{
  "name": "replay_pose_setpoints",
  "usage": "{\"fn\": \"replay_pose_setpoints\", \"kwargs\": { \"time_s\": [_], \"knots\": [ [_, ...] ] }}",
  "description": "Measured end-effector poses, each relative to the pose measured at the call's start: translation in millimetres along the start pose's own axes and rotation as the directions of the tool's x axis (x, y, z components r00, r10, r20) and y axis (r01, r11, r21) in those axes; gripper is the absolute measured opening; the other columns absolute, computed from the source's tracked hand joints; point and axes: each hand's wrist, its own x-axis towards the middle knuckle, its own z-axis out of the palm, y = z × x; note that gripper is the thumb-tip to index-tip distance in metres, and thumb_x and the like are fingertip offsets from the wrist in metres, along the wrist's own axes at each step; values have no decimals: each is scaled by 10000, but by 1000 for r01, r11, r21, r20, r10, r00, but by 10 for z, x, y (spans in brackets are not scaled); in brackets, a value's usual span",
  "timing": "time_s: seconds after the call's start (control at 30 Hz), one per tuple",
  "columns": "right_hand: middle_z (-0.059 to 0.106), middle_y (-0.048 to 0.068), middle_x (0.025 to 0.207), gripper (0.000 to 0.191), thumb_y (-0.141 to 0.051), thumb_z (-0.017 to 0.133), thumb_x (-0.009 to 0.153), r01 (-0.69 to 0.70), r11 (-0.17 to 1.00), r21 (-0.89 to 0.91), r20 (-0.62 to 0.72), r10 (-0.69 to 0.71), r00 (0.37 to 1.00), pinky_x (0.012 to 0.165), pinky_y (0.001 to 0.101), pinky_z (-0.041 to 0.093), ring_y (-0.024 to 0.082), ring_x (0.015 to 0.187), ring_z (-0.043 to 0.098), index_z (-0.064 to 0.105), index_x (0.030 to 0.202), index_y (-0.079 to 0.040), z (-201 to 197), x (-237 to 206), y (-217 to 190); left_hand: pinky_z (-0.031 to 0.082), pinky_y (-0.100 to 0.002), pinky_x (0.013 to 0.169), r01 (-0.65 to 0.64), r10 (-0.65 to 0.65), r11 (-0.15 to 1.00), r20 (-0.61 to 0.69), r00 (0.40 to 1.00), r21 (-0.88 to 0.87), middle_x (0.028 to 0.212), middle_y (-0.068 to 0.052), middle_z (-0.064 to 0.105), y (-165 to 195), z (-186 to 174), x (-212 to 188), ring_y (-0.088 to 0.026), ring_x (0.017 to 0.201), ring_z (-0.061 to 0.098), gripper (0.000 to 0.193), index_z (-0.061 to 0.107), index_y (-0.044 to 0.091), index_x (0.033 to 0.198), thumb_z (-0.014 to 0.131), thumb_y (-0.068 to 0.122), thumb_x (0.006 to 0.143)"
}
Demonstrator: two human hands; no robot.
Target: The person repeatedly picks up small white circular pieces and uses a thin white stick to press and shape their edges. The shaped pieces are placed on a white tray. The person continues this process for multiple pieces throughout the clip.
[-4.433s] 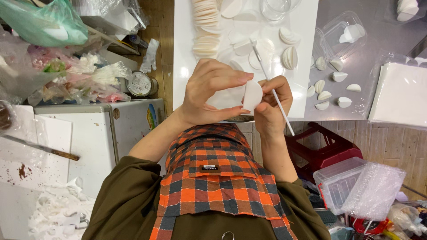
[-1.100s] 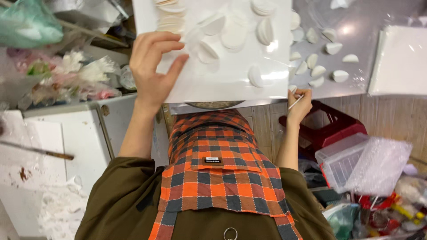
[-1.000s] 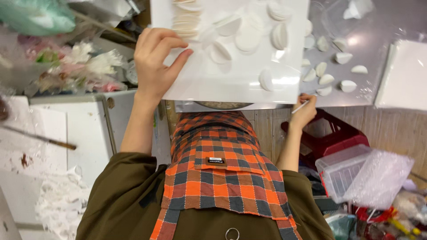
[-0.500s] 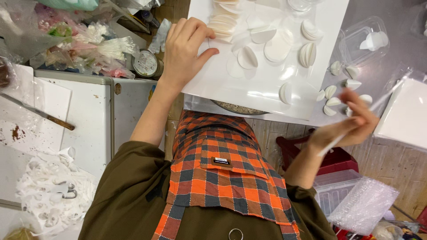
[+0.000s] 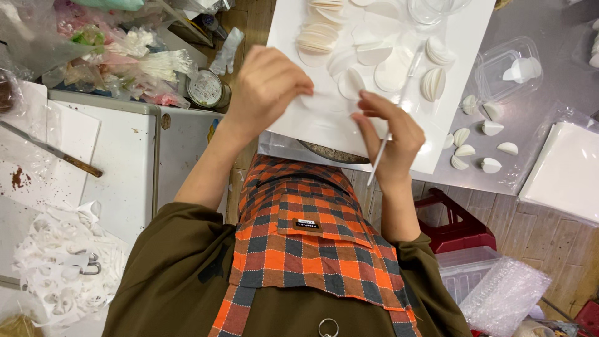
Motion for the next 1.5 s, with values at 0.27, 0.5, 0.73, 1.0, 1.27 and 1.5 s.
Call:
{"fn": "replay_pose_setpoints", "kwargs": {
  "time_s": [0.27, 0.5, 0.73, 1.0, 1.27, 1.5],
  "knots": [
    [782, 118, 923, 148, -29, 841, 907, -172, 982, -78, 28, 175, 984, 707, 247, 556, 165, 806, 758, 780, 1041, -8, -66, -306, -115, 510, -381, 909, 27, 1, 974, 125, 992, -223, 969, -10, 704, 327, 174, 19, -211, 950, 655, 268, 761, 77, 1159, 826, 185, 922],
    [776, 120, 908, 127, -4, 816, 933, -343, 937, -58, -149, 332, 931, 743, 231, 555, 155, 819, 759, 771, 1048, 24, -260, -532, -76, 478, -378, 902, -93, 88, 995, 111, 990, 41, 1140, -7, 649, 107, 391, 203, -216, 1071, 599, 313, 725, 96, 1090, 860, 195, 826],
    [766, 109, 882, 116, 13, 790, 953, -407, 911, 73, -162, 413, 896, 740, 222, 557, 128, 806, 735, 760, 1061, 43, -264, -603, -10, 461, -373, 887, -139, 127, 988, 151, 980, 72, 1034, -7, 632, 100, 498, 277, -215, 1005, 588, 244, 648, 87, 920, 867, 162, 840],
    [712, 78, 788, 123, 3, 832, 925, -488, 834, 259, -213, 542, 813, 645, 195, 479, 100, 697, 665, 719, 946, 48, -326, -446, 195, 516, -353, 865, 67, 10, 933, 211, 977, -352, 1045, -29, 675, 206, 204, 374, -207, 957, 674, 114, 702, 57, 1062, 786, 61, 985],
    [700, 50, 787, 125, -1, 826, 903, -474, 724, 501, -28, 561, 827, 648, 195, 472, 73, 692, 622, 704, 924, 18, -184, -350, 105, 557, -334, 772, -63, 79, 948, 37, 996, -311, 1003, -41, 718, 438, 268, 408, -201, 902, 707, 197, 757, 75, 1088, 833, 67, 906],
    [634, 5, 726, 211, -63, 876, 874, -439, 779, 448, -154, 551, 820, 612, 188, 401, 55, 656, 553, 674, 865, -2, -146, -375, 110, 585, -232, 687, 435, -312, 715, 307, 899, -547, 978, -49, 760, 554, 268, 312, -112, 807, 756, 237, 752, 41, 1101, 838, 151, 910]
  ]
}}
